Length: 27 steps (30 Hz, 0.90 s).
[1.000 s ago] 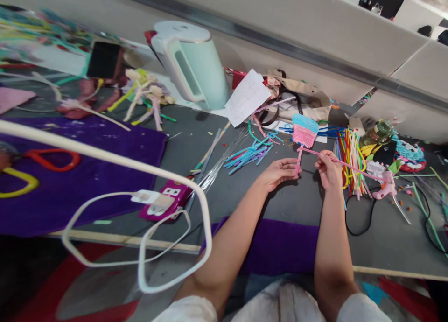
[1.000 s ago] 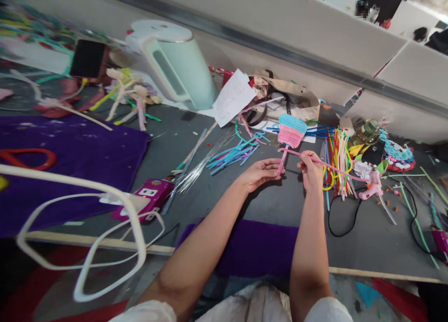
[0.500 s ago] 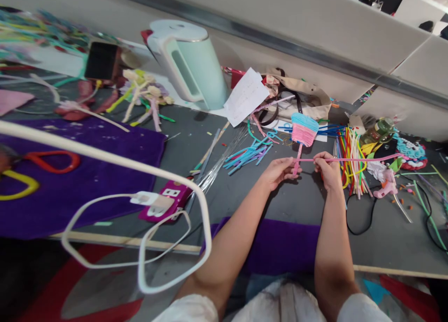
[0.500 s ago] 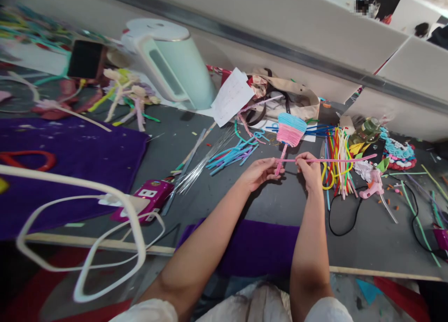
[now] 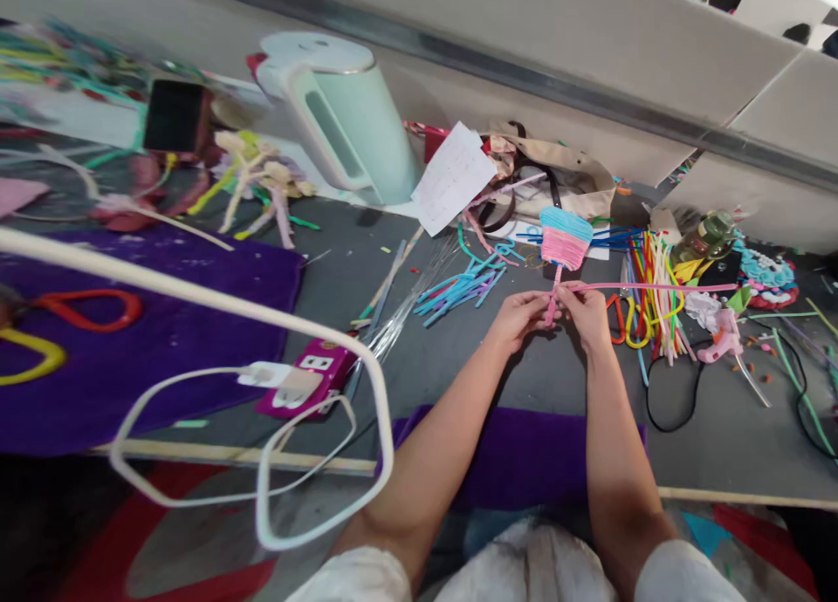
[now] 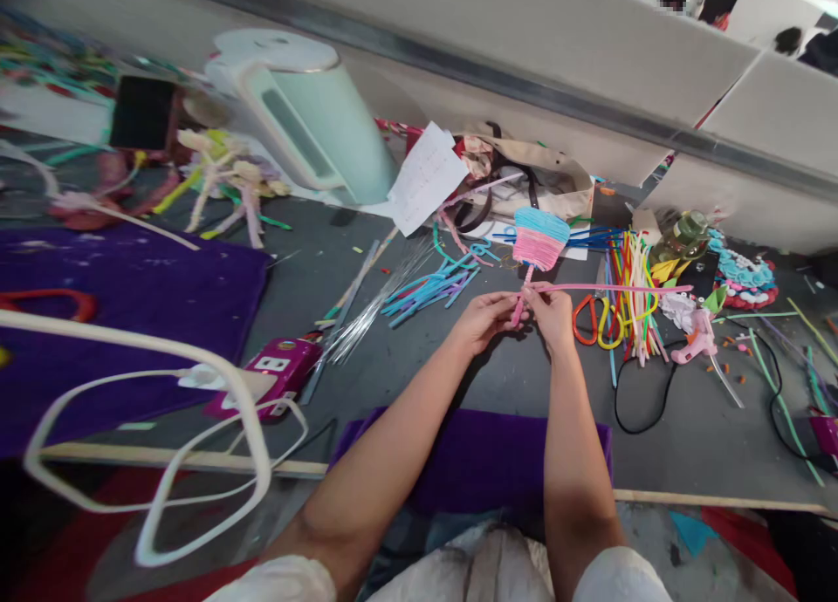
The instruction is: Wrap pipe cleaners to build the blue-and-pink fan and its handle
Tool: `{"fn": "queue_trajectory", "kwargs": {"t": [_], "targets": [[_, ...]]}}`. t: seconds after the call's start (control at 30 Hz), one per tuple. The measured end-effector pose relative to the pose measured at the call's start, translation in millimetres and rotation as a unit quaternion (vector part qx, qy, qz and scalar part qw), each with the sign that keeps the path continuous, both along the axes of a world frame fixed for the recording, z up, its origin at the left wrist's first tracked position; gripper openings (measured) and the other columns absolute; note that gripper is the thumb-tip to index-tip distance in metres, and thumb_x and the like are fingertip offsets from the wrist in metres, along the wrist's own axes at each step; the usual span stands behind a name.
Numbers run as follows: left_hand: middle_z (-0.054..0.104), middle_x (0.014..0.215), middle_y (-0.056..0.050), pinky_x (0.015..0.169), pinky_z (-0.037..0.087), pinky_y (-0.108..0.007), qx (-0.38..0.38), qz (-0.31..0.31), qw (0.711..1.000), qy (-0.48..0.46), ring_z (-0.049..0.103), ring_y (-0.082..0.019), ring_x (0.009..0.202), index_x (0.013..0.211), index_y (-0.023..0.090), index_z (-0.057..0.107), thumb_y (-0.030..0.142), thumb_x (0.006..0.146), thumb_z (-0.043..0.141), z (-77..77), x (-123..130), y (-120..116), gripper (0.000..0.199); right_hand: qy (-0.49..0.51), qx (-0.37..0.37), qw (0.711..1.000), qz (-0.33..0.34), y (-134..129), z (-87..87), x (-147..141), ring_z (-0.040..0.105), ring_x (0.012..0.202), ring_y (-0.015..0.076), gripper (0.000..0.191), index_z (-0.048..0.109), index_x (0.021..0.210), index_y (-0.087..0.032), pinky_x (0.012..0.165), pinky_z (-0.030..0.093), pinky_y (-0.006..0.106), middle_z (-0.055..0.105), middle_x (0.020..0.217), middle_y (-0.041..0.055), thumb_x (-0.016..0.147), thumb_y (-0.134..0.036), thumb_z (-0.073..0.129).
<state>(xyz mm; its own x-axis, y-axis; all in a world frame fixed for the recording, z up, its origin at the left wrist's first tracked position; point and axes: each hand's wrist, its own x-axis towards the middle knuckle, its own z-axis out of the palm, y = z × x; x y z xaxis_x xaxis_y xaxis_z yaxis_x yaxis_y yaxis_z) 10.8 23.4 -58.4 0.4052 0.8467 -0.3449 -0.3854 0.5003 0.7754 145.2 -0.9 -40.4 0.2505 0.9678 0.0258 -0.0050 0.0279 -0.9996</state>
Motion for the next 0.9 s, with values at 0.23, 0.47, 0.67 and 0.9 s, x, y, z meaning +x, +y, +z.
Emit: {"fn": "queue_trajectory", "kwargs": {"t": [0.23,0.47,0.67,0.9], "targets": [[0.072,0.076,-0.014,0.060,0.059,-0.028,-0.046,-0.039,0.997,-0.044,0.070,-0.019,0.068,0.096,0.007,0.070,0.017,0.082,0.062,1.8,-3,2,0.018,0.056,-0.018,0.998,0.024,3,-5.0,10,0.046,0.056,0.0099,0.024,0.058,0.075,-0.021,0.049,0.039,0.021,0.052,0.064,-0.0035,0.073,-0.043,0.065],[0.071,0.073,-0.012,0.057,0.057,-0.026,-0.039,-0.021,0.998,-0.039,0.068,-0.017,0.063,0.092,0.008,0.069,0.019,0.077,0.069,-1.6,2,2,0.019,0.077,-0.052,0.995,0.030,3,-5.1,9,0.044,0.055,0.0088,0.026,0.056,0.074,-0.020,0.050,0.037,0.021,0.051,0.065,-0.0038,0.072,-0.044,0.065],[0.070,0.078,-0.007,0.059,0.058,-0.031,0.017,0.036,0.999,-0.013,0.068,-0.017,0.064,0.092,0.011,0.062,0.017,0.059,0.083,3.6,6,-7,0.040,0.028,-0.041,0.999,0.021,3,-7.4,9,0.044,0.053,0.0083,0.028,0.053,0.074,-0.020,0.049,0.036,0.021,0.049,0.064,-0.0045,0.074,-0.047,0.061],[0.064,0.059,0.000,0.056,0.054,-0.027,0.107,0.072,0.987,0.093,0.061,-0.013,0.049,0.085,0.012,0.058,0.022,0.054,0.082,4.3,11,-14,0.041,-0.145,0.018,0.989,0.015,3,-10.7,10,0.049,0.063,0.0121,0.020,0.054,0.076,-0.021,0.058,0.040,0.023,0.055,0.070,-0.0019,0.083,-0.039,0.050]]}}
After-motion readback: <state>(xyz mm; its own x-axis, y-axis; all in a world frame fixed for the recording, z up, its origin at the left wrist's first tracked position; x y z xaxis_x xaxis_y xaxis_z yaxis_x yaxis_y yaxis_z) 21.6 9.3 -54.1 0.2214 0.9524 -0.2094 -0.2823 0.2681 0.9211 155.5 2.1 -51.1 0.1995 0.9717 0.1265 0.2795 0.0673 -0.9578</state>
